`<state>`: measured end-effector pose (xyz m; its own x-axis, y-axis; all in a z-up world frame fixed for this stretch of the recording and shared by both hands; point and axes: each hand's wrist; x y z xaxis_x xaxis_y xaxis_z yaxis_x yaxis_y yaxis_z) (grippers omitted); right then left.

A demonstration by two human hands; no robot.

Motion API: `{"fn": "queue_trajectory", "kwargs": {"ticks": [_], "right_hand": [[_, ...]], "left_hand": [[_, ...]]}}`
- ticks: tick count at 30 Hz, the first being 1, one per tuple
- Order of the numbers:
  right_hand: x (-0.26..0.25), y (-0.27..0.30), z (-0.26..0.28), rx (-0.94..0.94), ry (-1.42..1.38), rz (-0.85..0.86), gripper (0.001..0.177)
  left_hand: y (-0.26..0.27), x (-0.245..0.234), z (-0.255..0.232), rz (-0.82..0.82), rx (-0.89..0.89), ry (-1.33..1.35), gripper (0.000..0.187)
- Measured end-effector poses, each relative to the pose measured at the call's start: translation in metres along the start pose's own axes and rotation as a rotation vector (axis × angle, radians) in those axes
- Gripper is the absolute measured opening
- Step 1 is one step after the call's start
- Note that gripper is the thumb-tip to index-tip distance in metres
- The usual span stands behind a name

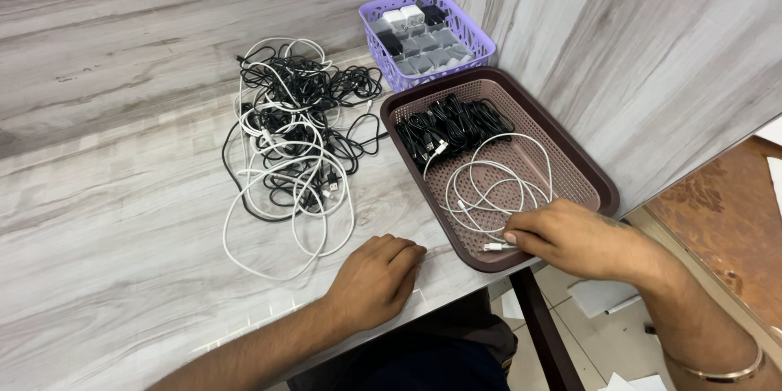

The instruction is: The person sorts a tangled pile of black and white charging cables and power adapters on a countertop. They separate the items by type and color, placing adapters into a purple basket and coiled cables into a brown basket.

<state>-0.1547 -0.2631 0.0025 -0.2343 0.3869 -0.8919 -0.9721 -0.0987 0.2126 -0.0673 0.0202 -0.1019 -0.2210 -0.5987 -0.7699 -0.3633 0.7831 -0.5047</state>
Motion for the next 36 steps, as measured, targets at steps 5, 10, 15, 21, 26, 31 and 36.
{"fn": "queue_trajectory", "kwargs": {"ticks": [5,10,15,21,26,31,36], "right_hand": [[-0.006,-0.018,-0.009,-0.063,0.03,0.231,0.034],[0.007,-0.039,-0.02,-0.124,0.095,0.279,0.03],[0.021,-0.05,-0.017,-0.09,0.309,0.352,0.038],[0.007,-0.047,-0.008,-0.022,0.186,0.237,0.036],[-0.01,-0.035,0.002,0.055,0.151,0.218,0.039],[-0.023,-0.022,0.024,-0.027,0.102,0.03,0.044],[-0.015,-0.016,0.057,-0.116,0.05,-0.122,0.037]], "left_hand": [[-0.002,0.001,0.001,0.034,-0.042,-0.001,0.024],[-0.002,0.0,0.001,0.044,-0.048,-0.009,0.025],[-0.001,0.0,0.001,0.052,-0.05,-0.008,0.024],[0.0,-0.009,0.003,0.0,0.007,-0.058,0.026],[0.0,-0.022,0.014,-0.062,-0.068,-0.153,0.023],[0.005,-0.037,0.033,-0.015,-0.208,-0.41,0.03],[0.025,-0.037,0.043,0.183,-0.383,-0.54,0.043]]}}
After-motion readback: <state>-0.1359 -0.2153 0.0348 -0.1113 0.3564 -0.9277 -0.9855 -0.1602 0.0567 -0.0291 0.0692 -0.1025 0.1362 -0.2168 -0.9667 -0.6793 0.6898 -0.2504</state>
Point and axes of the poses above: each hand's wrist, its own y-axis away from the middle knuckle, its own x-axis out of the palm, z = x × y, and after that the axes turned 3 degrees about -z, right-handed
